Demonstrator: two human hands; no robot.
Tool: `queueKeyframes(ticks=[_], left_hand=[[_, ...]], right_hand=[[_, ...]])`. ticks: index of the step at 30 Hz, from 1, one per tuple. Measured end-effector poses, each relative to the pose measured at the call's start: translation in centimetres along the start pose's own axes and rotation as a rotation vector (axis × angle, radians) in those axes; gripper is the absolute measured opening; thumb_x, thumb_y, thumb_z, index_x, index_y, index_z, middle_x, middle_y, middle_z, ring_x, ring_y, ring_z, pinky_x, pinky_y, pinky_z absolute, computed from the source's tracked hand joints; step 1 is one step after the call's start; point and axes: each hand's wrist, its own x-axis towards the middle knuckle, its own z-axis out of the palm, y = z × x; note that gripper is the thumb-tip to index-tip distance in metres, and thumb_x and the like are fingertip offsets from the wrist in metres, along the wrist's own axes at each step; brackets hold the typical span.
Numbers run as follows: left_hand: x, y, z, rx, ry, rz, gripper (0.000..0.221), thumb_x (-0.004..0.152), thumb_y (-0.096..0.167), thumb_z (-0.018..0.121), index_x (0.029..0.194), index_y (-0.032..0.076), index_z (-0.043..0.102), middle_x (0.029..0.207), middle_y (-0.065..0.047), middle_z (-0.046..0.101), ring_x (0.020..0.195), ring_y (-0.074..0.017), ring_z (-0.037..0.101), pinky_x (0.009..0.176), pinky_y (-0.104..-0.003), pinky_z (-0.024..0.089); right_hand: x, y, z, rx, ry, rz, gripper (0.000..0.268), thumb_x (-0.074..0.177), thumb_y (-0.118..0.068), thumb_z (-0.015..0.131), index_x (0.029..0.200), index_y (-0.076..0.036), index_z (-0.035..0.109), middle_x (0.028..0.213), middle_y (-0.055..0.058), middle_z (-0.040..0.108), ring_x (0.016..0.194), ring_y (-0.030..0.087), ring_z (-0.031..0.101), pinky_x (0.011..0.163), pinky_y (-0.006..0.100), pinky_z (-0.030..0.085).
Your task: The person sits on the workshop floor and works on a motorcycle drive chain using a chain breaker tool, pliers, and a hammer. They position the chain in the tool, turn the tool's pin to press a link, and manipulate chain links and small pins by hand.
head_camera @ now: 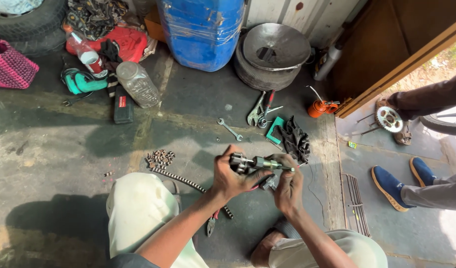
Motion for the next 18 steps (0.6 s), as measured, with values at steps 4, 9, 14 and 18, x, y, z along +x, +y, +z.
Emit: queueKeyframes(ticks=[4, 9, 14, 18], left_hand=[[-1.0, 0.9, 0.1, -0.025, -0.053, 0.067, 0.057, 0.085, 0.051, 0.086, 0.094, 0.009, 0.049, 0.069, 0.002, 0.065, 0.062, -0.0069, 0.068, 0.054, -0.024, 0.056], [-1.7, 1.4, 0.4, -0.065, -0.038, 0.106, 0.057, 0.088, 0.048, 0.086, 0.097, 0.008, 0.047, 0.071, -0.001, 0.065, 0.062, -0.0088, 0.07, 0.055, -0.024, 0.057], [1.1, 7.0, -0.2, -0.303, -0.049, 0.023, 0.075, 0.092, 0.049, 0.084, 0.129, -0.001, 0.042, 0.085, -0.002, 0.073, 0.076, -0.0108, 0.073, 0.068, -0.025, 0.058], [-0.3, 4.4, 0.8, -0.278, 0.0, -0.078, 0.1, 0.084, 0.049, 0.086, 0.146, -0.006, 0.03, 0.071, 0.001, 0.066, 0.065, -0.0086, 0.067, 0.063, -0.023, 0.053]], right_hand=[[0.3, 0.7, -0.5, 0.03, 0.063, -0.142, 0.088, 0.102, -0.073, 0.025, 0.112, 0.006, 0.062, 0.104, 0.012, 0.066, 0.097, 0.023, 0.067, 0.082, 0.036, 0.054], [1.0, -0.4, -1.0, -0.054, 0.036, -0.429, 0.074, 0.117, -0.057, 0.028, 0.102, 0.007, 0.062, 0.101, 0.017, 0.07, 0.103, 0.032, 0.074, 0.096, 0.045, 0.059], [-0.3, 1.2, -0.7, -0.021, 0.103, -0.6, 0.075, 0.107, -0.061, 0.029, 0.098, 0.007, 0.061, 0.094, 0.017, 0.069, 0.092, 0.028, 0.073, 0.083, 0.039, 0.06], [-0.9, 3.4, -0.5, 0.06, 0.125, -0.424, 0.076, 0.109, -0.059, 0.03, 0.103, 0.011, 0.06, 0.096, 0.02, 0.069, 0.093, 0.03, 0.07, 0.084, 0.039, 0.057]])
